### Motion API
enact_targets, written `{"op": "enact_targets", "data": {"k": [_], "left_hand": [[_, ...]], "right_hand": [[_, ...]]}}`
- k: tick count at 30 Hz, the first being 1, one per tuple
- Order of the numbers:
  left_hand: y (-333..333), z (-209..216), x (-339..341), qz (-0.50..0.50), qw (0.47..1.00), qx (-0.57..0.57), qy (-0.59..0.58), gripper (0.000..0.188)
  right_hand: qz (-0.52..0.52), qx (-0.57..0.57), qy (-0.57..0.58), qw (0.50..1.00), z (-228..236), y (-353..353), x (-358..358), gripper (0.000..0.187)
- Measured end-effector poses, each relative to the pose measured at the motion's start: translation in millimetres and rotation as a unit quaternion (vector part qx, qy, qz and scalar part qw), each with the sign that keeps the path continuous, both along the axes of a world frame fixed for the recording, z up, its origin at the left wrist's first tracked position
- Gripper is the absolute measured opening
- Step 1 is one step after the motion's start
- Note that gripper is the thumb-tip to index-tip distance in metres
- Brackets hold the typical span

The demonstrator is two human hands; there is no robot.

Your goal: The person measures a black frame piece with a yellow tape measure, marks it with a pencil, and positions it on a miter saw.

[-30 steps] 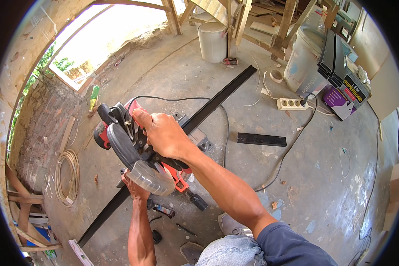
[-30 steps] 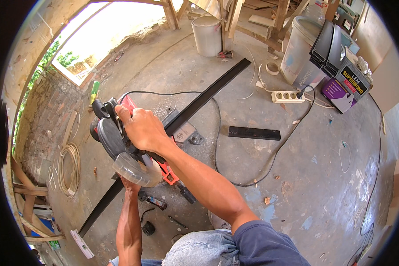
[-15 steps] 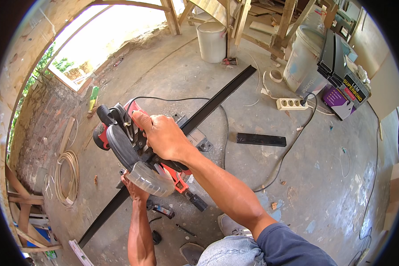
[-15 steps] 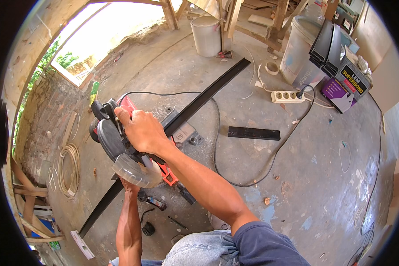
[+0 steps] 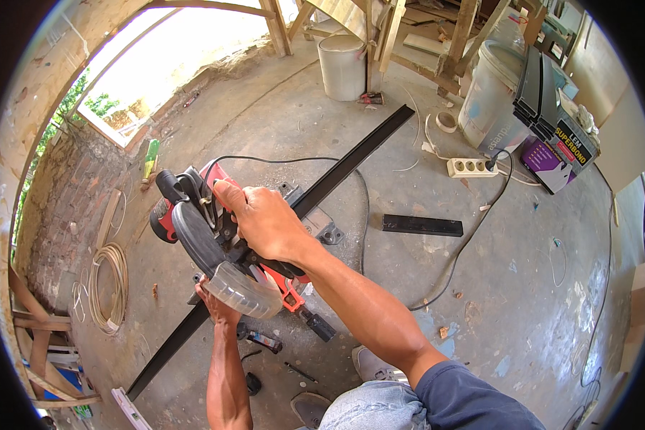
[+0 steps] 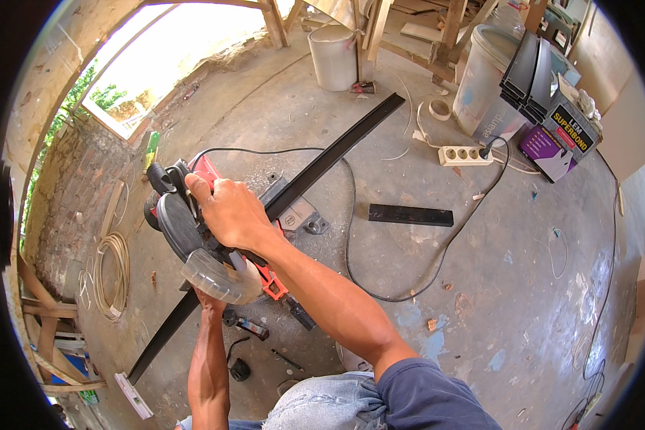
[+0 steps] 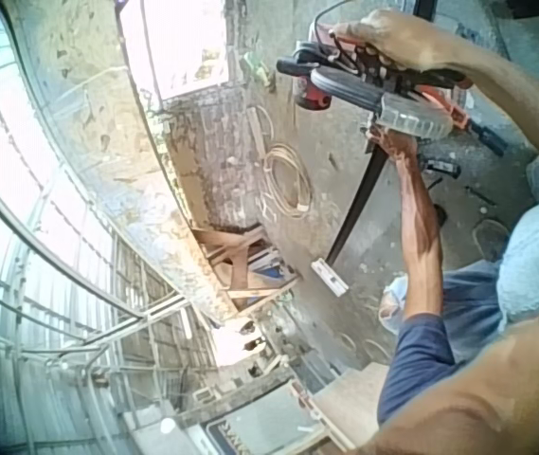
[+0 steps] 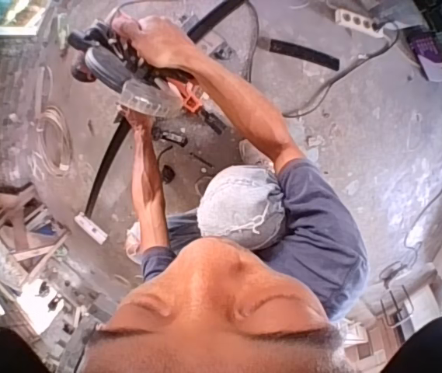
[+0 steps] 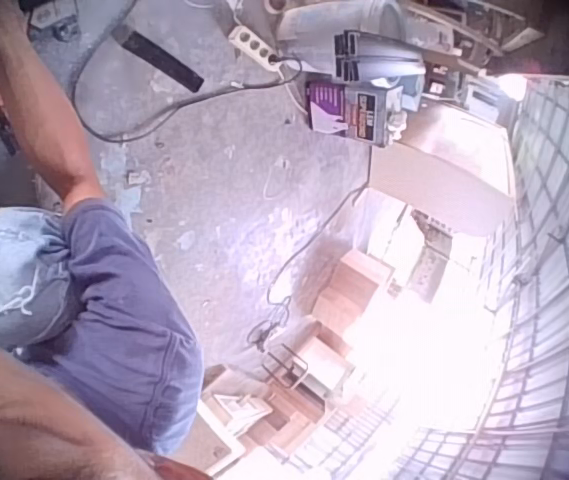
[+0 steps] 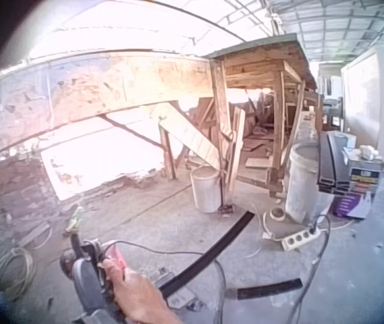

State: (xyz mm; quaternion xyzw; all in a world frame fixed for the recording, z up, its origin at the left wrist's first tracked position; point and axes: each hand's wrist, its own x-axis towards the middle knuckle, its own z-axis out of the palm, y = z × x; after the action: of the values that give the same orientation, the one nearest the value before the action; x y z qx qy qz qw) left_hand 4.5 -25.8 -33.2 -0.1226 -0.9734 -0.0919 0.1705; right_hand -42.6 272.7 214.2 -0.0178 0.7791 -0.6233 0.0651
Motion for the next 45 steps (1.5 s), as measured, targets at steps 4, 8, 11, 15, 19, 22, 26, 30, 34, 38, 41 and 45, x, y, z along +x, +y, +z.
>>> {"op": "enact_targets", "data": {"k": [4,8,11,15,19,22,26,30,34,38,41,45], "left_hand": [[-0.6,2.6,-0.6,-0.008,0.998,-0.027,0.062,0.054],[1.3,4.5,0.0,-0.008,0.999,-0.026,0.046,0.051],[1.5,4.1,-0.1,-0.006,0.999,-0.008,0.045,0.050],[0.5,2.0,0.6,-0.008,0.999,-0.010,0.038,0.044],[-1.5,-1.4,0.3,-0.016,0.999,-0.020,0.032,0.042],[-8.7,-10.8,-1.1,0.007,0.999,0.045,-0.027,0.045],[-7.9,-16.0,-1.9,0.017,0.990,0.131,-0.056,0.046],[-8.9,-18.7,-2.5,0.020,0.988,0.143,-0.054,0.046],[-7.7,-17.4,-4.6,0.020,0.984,0.166,-0.060,0.046],[-11.2,-27.3,-4.9,0.022,0.971,0.228,-0.068,0.047],[-14.3,-32.2,-6.0,0.020,0.968,0.239,-0.068,0.046],[-18.5,-35.2,-7.0,0.014,0.973,0.217,-0.072,0.046]], "right_hand": [[0.000,0.002,0.002,1.000,1.8,-0.6,0.8,0.090],[0.004,0.001,0.005,1.000,0.1,-0.3,-0.1,0.090],[0.007,0.010,0.005,1.000,-2.5,-0.1,-1.0,0.091],[0.005,0.009,0.007,1.000,-3.2,-0.6,-0.8,0.092],[0.005,0.006,0.011,1.000,-3.0,0.2,-0.6,0.093],[0.003,0.002,0.010,1.000,-0.9,-0.5,0.9,0.093],[-0.004,-0.001,0.011,1.000,-2.0,-0.5,0.9,0.093],[0.003,0.009,0.009,1.000,-4.2,-1.1,-0.6,0.092],[0.002,0.003,0.005,1.000,-1.6,1.7,-0.3,0.091],[0.008,0.005,0.005,1.000,-1.7,0.5,0.2,0.091],[0.009,0.004,0.005,1.000,-1.1,0.4,0.7,0.090],[0.002,0.001,0.008,1.000,-0.3,-0.1,1.3,0.090]]}}
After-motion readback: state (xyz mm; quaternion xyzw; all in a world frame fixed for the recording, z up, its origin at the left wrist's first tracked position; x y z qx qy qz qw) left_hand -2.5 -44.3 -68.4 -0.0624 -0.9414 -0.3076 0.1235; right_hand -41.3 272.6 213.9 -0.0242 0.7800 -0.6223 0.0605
